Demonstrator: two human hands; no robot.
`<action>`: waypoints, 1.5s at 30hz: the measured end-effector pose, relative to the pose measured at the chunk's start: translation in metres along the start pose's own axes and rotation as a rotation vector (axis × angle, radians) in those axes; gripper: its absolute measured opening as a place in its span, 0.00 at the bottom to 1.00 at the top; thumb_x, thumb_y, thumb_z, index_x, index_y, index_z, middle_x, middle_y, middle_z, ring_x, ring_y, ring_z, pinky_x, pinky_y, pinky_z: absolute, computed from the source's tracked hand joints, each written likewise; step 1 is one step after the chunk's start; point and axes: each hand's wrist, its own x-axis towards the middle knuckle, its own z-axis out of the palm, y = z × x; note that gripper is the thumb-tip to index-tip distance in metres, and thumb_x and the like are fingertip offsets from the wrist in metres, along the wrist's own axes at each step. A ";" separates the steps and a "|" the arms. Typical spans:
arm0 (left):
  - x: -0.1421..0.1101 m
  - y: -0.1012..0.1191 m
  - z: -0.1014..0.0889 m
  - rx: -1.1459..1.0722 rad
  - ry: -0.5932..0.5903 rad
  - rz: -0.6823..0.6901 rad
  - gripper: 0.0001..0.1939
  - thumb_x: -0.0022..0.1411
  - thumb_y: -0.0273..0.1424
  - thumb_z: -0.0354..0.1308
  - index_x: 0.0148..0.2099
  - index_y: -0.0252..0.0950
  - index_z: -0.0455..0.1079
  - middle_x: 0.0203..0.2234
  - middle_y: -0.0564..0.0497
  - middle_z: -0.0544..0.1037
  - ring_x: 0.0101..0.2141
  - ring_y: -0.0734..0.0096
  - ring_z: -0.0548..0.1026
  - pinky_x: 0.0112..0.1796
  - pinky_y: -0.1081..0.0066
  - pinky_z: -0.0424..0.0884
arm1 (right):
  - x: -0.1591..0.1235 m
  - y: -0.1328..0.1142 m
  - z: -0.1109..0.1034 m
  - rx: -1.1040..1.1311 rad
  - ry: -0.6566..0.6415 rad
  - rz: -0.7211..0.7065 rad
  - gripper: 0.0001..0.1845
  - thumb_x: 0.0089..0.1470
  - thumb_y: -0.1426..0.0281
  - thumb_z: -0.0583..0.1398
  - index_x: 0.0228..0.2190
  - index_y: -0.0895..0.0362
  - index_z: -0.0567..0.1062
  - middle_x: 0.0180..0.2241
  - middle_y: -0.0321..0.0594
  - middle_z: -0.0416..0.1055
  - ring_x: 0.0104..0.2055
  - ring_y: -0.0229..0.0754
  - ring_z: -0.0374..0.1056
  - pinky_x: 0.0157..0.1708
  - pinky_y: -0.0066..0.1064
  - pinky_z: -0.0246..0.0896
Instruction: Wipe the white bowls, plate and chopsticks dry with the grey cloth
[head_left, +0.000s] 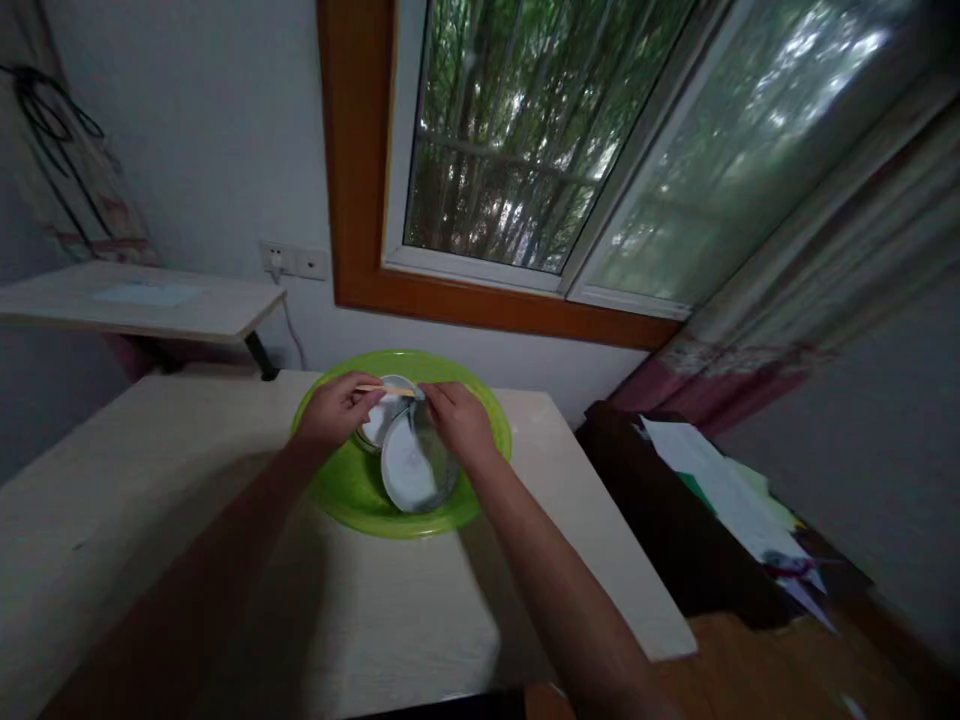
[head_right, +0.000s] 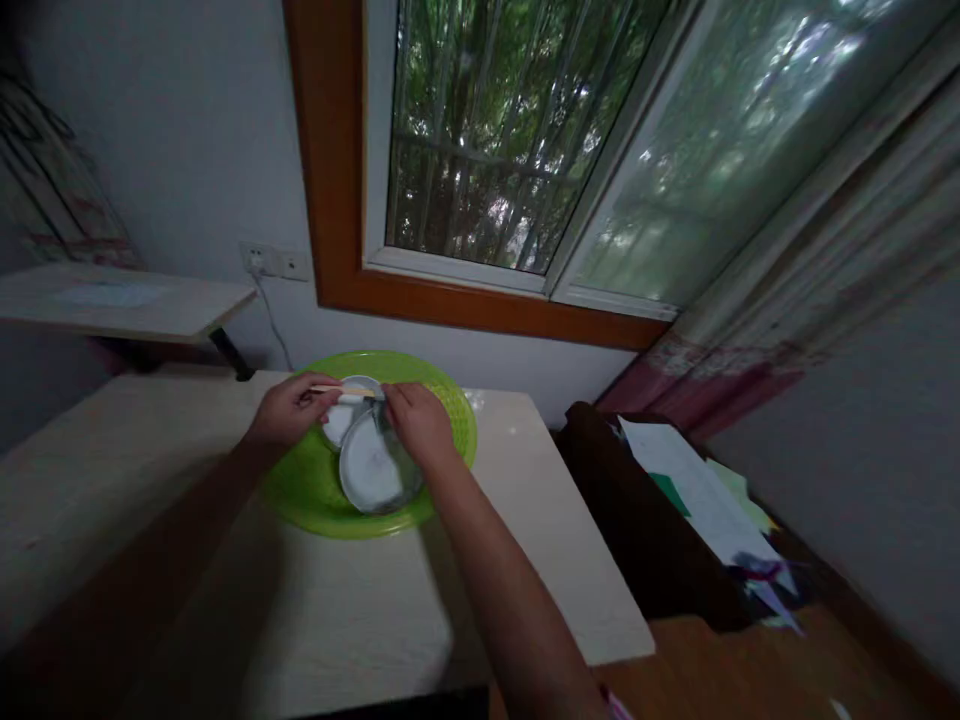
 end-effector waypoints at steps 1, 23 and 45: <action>0.001 0.000 -0.001 0.035 0.010 0.055 0.14 0.64 0.40 0.63 0.43 0.36 0.81 0.32 0.49 0.80 0.23 0.73 0.75 0.26 0.71 0.71 | 0.000 0.000 0.000 0.000 -0.010 0.008 0.18 0.68 0.70 0.58 0.56 0.57 0.78 0.50 0.47 0.79 0.51 0.50 0.73 0.52 0.39 0.68; 0.004 -0.002 -0.008 0.226 0.264 0.124 0.08 0.66 0.33 0.59 0.35 0.37 0.76 0.31 0.49 0.78 0.32 0.67 0.76 0.34 0.69 0.72 | 0.001 0.009 0.001 0.212 0.068 0.143 0.13 0.68 0.68 0.59 0.49 0.54 0.82 0.45 0.45 0.80 0.48 0.50 0.72 0.51 0.39 0.64; 0.005 -0.008 -0.002 0.498 0.118 0.207 0.09 0.69 0.36 0.57 0.40 0.38 0.77 0.35 0.46 0.81 0.40 0.59 0.77 0.46 0.61 0.72 | -0.003 0.037 0.007 0.446 0.555 0.566 0.17 0.64 0.59 0.56 0.41 0.57 0.78 0.40 0.45 0.77 0.42 0.47 0.71 0.46 0.37 0.64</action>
